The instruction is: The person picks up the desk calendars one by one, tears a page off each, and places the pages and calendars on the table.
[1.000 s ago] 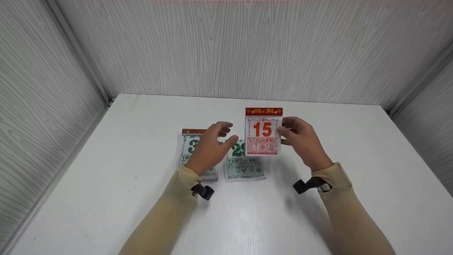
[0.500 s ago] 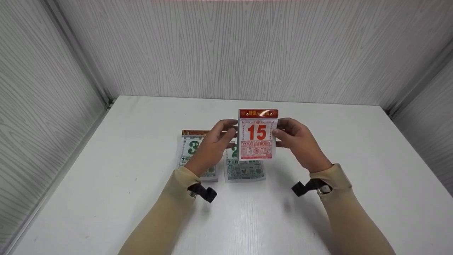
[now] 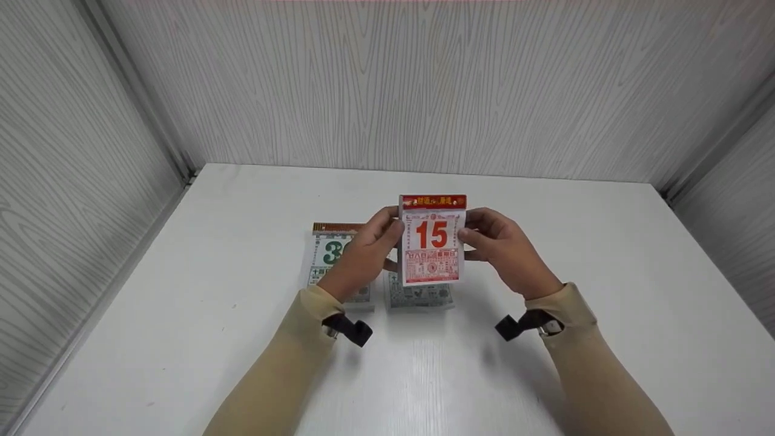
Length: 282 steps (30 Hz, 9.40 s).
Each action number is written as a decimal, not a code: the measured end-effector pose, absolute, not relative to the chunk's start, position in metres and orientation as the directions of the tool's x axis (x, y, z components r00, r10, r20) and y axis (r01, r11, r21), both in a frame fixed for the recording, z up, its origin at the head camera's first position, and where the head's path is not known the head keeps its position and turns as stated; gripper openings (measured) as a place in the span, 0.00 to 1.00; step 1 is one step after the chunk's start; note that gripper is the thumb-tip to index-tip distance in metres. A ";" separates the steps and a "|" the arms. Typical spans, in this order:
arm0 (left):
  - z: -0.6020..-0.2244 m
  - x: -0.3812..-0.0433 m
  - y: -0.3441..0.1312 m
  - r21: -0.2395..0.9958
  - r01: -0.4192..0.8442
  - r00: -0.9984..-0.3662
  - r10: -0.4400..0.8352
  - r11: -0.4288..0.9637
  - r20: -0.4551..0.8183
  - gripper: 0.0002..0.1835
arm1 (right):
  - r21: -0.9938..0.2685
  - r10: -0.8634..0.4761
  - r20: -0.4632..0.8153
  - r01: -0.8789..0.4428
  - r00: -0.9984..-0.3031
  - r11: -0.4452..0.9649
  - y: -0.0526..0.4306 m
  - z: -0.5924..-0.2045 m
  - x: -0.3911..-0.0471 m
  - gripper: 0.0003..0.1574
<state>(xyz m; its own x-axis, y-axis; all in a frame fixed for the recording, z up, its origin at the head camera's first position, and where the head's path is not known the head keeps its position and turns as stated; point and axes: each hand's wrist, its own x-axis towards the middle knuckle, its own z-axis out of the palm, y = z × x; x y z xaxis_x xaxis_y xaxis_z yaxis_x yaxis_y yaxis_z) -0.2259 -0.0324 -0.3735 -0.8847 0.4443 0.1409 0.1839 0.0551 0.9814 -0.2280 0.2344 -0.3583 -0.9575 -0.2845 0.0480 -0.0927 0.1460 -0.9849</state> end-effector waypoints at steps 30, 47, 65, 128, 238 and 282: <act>-0.373 -0.226 -0.033 0.980 0.189 -0.914 0.376 0.066 0.152 0.27 | -0.968 -0.290 0.026 -0.097 -0.957 0.231 0.223 -0.358 -0.226 0.31; -0.370 -0.222 -0.034 0.996 -0.015 -0.875 0.484 -0.083 0.027 0.31 | -0.976 -0.278 0.012 -0.073 -0.960 0.206 0.226 -0.357 -0.227 0.31; -0.371 -0.223 -0.034 0.993 -0.053 -0.929 0.370 -0.104 -0.011 0.31 | -0.768 -0.106 0.497 -0.494 -0.861 0.409 0.204 -0.338 -0.217 0.18; -0.376 -0.219 -0.029 0.995 -0.083 -0.930 0.362 -0.051 -0.059 0.36 | -0.311 -0.705 0.245 -0.743 -0.666 0.594 0.172 -0.337 -0.192 0.09; -0.374 -0.217 -0.029 0.997 0.057 -0.948 0.311 -0.042 0.067 0.34 | -0.533 -0.213 0.657 -0.645 -0.724 0.547 0.181 -0.352 -0.209 0.13; -0.377 -0.223 -0.039 0.951 0.233 -0.963 0.186 0.203 0.196 0.16 | -0.556 -0.203 0.575 -0.560 -0.793 0.614 0.181 -0.358 -0.215 0.13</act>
